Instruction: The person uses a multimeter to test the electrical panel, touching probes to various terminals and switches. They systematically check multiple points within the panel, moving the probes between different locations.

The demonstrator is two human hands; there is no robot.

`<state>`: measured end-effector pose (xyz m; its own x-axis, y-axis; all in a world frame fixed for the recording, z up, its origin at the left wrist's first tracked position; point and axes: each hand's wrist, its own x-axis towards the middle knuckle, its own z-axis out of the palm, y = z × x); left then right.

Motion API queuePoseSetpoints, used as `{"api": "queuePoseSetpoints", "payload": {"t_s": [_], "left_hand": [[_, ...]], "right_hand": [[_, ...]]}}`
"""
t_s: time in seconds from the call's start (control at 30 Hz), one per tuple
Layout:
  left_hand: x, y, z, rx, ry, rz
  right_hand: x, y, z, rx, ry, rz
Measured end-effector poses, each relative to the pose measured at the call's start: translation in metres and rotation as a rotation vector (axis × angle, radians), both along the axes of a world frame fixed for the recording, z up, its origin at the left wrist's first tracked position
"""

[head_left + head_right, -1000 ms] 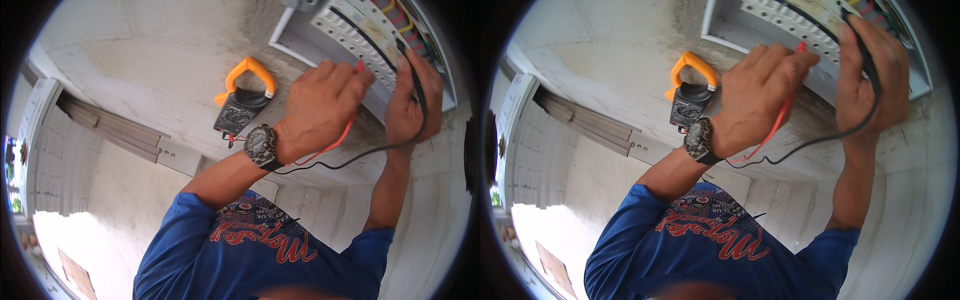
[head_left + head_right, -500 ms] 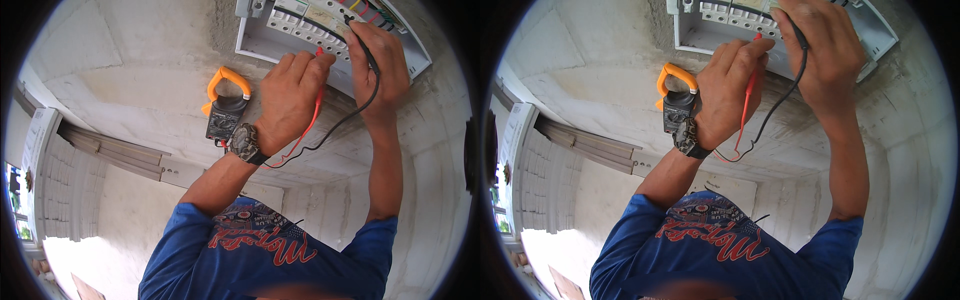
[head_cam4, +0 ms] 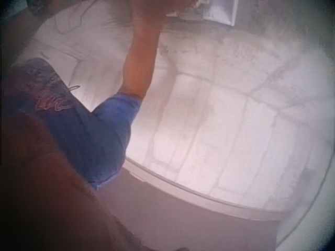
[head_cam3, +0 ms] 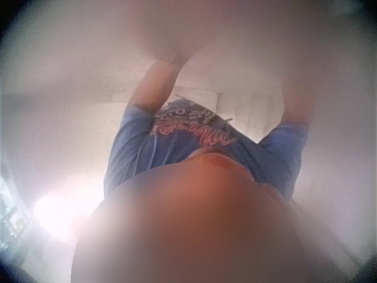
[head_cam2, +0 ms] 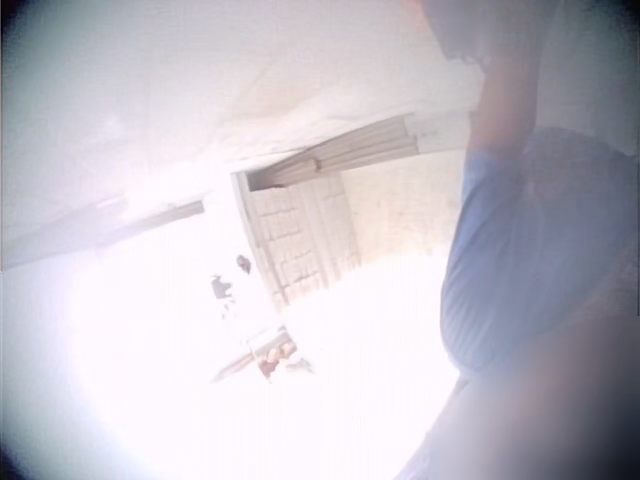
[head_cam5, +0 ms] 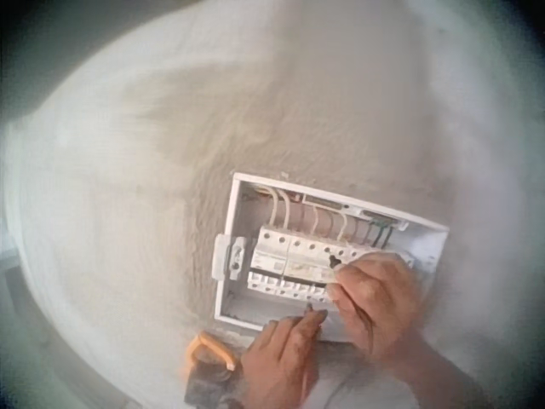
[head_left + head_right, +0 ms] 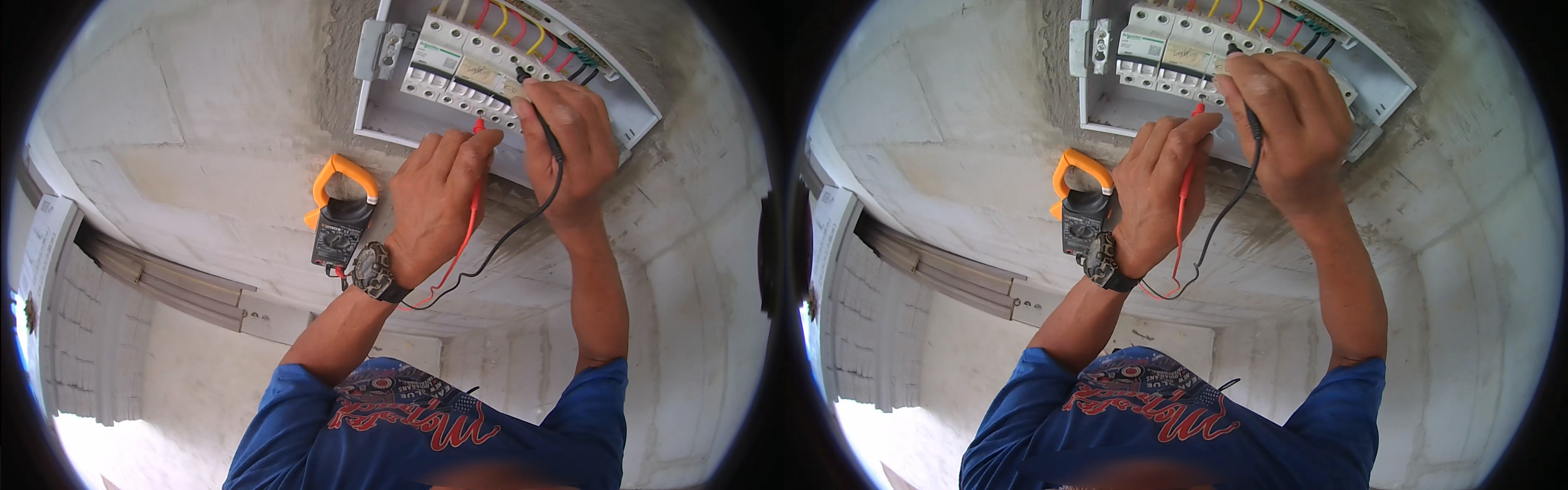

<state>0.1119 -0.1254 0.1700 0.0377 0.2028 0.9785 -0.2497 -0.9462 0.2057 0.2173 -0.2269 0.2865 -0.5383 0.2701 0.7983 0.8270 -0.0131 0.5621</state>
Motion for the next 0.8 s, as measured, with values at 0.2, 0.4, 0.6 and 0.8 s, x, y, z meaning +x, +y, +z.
{"api": "queuePoseSetpoints", "payload": {"t_s": [0.2,0.4,0.6,0.8], "left_hand": [[0.013,0.003,-0.009,-0.008,-0.054,0.035],[0.012,-0.005,-0.008,-0.041,-0.127,0.087],[0.009,-0.006,-0.006,-0.035,-0.081,0.112],[0.013,-0.005,-0.010,-0.041,-0.181,0.085]], "right_hand": [[0.020,-0.004,0.004,-0.051,-0.023,-0.035],[0.019,-0.008,0.017,-0.120,-0.134,0.013],[0.016,-0.009,0.024,-0.179,-0.112,0.056],[0.014,-0.015,0.030,-0.218,-0.012,0.001]]}}
